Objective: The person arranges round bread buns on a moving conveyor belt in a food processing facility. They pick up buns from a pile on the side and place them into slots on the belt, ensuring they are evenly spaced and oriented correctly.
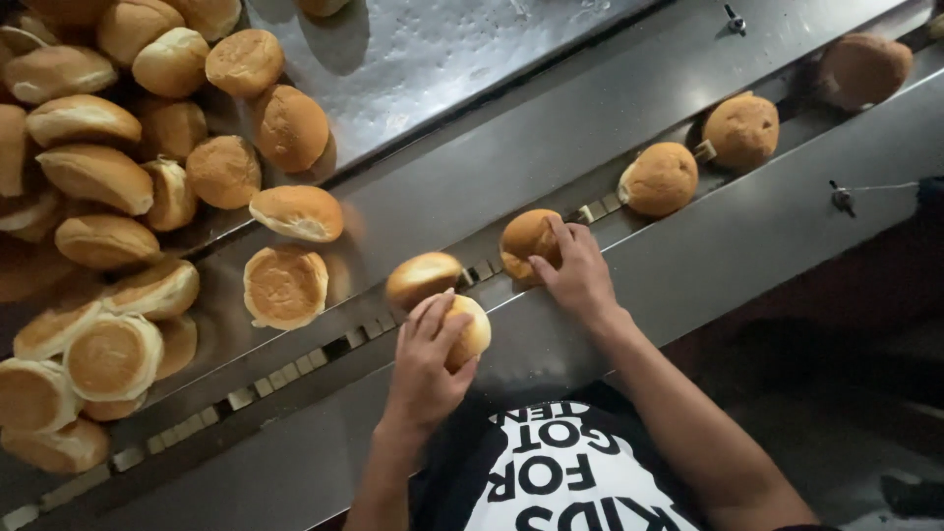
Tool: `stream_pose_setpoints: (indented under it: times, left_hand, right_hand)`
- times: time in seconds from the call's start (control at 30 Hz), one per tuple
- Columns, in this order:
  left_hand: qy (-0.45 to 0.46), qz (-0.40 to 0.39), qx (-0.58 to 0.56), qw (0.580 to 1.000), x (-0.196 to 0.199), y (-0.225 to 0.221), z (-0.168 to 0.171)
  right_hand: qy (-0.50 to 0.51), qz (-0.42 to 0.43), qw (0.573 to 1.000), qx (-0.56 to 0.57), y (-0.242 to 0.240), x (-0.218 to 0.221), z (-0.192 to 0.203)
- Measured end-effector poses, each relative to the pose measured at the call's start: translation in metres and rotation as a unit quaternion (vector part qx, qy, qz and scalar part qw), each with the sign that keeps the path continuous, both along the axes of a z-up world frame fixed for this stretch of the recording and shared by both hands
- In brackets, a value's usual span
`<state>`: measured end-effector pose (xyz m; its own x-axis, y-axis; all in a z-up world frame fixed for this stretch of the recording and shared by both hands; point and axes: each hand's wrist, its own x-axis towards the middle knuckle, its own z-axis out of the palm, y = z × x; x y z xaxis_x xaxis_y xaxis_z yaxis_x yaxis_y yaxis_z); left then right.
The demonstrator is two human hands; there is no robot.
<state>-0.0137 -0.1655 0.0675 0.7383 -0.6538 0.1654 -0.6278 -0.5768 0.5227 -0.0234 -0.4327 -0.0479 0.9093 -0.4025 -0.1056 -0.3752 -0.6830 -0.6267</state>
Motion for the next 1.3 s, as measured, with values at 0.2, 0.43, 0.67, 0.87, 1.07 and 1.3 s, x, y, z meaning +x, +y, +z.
stream_pose_setpoints:
  times: [0.2, 0.43, 0.67, 0.87, 1.07, 1.3]
  left_hand:
    - [-0.027, 0.153, 0.025, 0.988, 0.006, 0.02, 0.027]
    - [-0.014, 0.223, 0.136, 0.965, 0.017, 0.07, -0.026]
    - [-0.056, 0.242, 0.164, 0.955, 0.023, 0.075, -0.078]
    - [-0.231, 0.307, 0.024, 0.923, 0.08, 0.069, -0.021]
    - [-0.108, 0.381, 0.123, 0.91, 0.161, 0.082, -0.033]
    - [-0.252, 0.245, 0.065, 0.934, 0.125, 0.058, -0.073]
  right_hand:
    - [0.003, -0.009, 0.996, -0.093, 0.008, -0.007, 0.056]
    - [-0.213, 0.149, 0.965, -0.026, 0.033, 0.014, 0.056]
    - [-0.224, 0.119, 0.963, -0.093, 0.018, 0.017, -0.01]
    - [-0.198, 0.18, 0.954, -0.134, 0.036, -0.026, 0.006]
    - [-0.078, 0.19, 0.977, -0.058, 0.031, -0.04, 0.035]
    - [-0.121, 0.095, 0.983, 0.105, 0.044, -0.036, 0.06]
